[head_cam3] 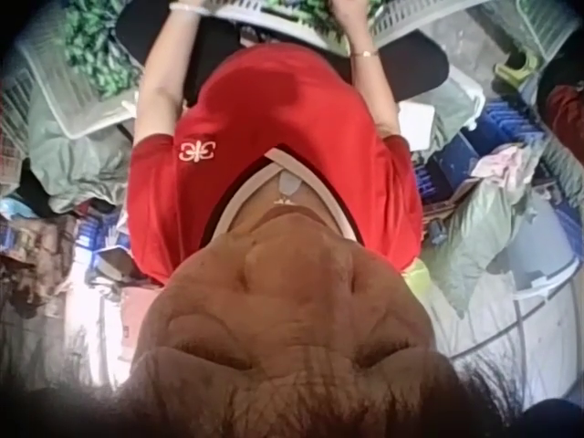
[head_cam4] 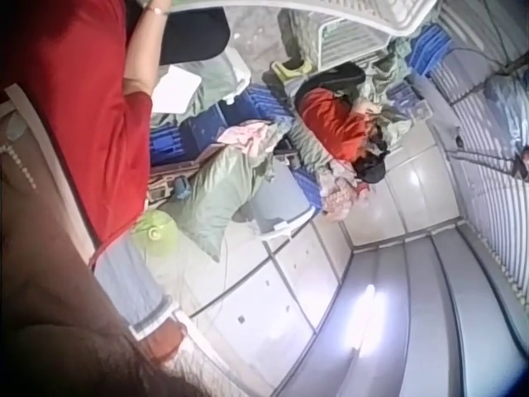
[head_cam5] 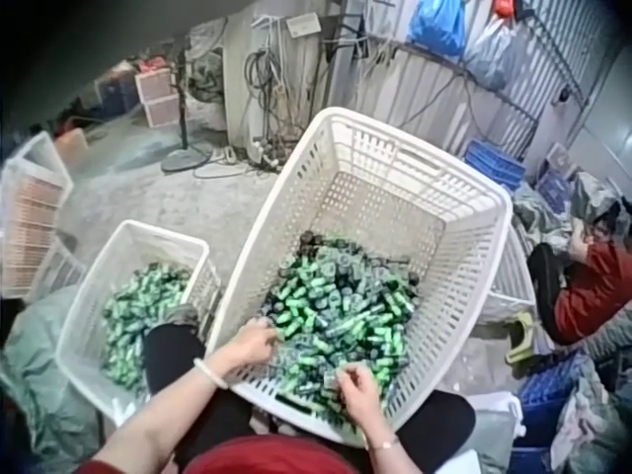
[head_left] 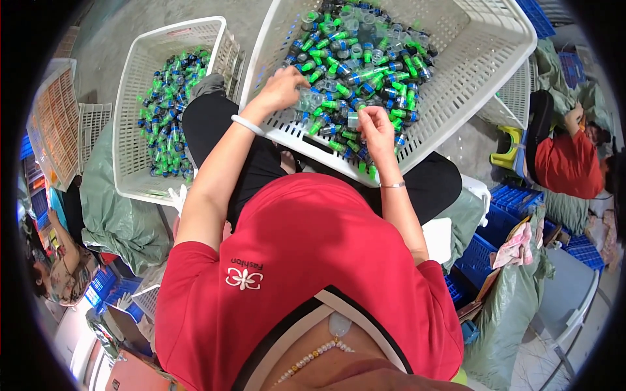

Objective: Sorting small cylindrical blue and green components from a large white basket.

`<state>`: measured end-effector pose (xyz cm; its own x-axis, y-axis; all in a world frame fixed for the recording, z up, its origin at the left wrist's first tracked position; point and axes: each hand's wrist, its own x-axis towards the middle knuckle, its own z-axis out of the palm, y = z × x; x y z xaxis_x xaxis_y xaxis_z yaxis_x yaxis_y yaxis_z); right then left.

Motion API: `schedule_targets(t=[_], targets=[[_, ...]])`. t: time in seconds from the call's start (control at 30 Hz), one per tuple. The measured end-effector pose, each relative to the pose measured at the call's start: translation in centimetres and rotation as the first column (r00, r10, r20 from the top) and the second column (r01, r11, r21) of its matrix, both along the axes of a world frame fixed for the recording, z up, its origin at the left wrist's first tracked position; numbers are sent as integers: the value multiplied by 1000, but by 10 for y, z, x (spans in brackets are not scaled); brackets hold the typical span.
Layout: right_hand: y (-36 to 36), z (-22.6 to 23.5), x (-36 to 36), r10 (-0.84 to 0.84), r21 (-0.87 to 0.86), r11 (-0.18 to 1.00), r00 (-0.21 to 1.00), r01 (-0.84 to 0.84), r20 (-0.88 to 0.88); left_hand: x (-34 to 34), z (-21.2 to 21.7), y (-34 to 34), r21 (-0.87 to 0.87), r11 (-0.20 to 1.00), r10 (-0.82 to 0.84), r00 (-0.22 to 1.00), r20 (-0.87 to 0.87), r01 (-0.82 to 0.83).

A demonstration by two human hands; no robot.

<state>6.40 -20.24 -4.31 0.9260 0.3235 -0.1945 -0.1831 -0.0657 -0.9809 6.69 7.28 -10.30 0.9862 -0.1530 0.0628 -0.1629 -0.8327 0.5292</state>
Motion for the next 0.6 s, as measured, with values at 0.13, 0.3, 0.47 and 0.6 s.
schedule_targets(t=[0.13,0.3,0.47,0.6], targets=[[7,-4,-6,12,-3,1000,1000,-12,29,36,5,-22,-5,956,293,955,50,-293],[6,-6,-17,24,-50,998,998,-21,50,57,-21,-56,259,939,197,970,144,-229],[-6,-24,-19,-6,-164,986,991,29,136,61,-24,-44,166,969,175,983,58,-182],[-8,-25,-19,-68,-72,995,998,68,1,47,-25,-28,25,984,179,968,-175,-177]])
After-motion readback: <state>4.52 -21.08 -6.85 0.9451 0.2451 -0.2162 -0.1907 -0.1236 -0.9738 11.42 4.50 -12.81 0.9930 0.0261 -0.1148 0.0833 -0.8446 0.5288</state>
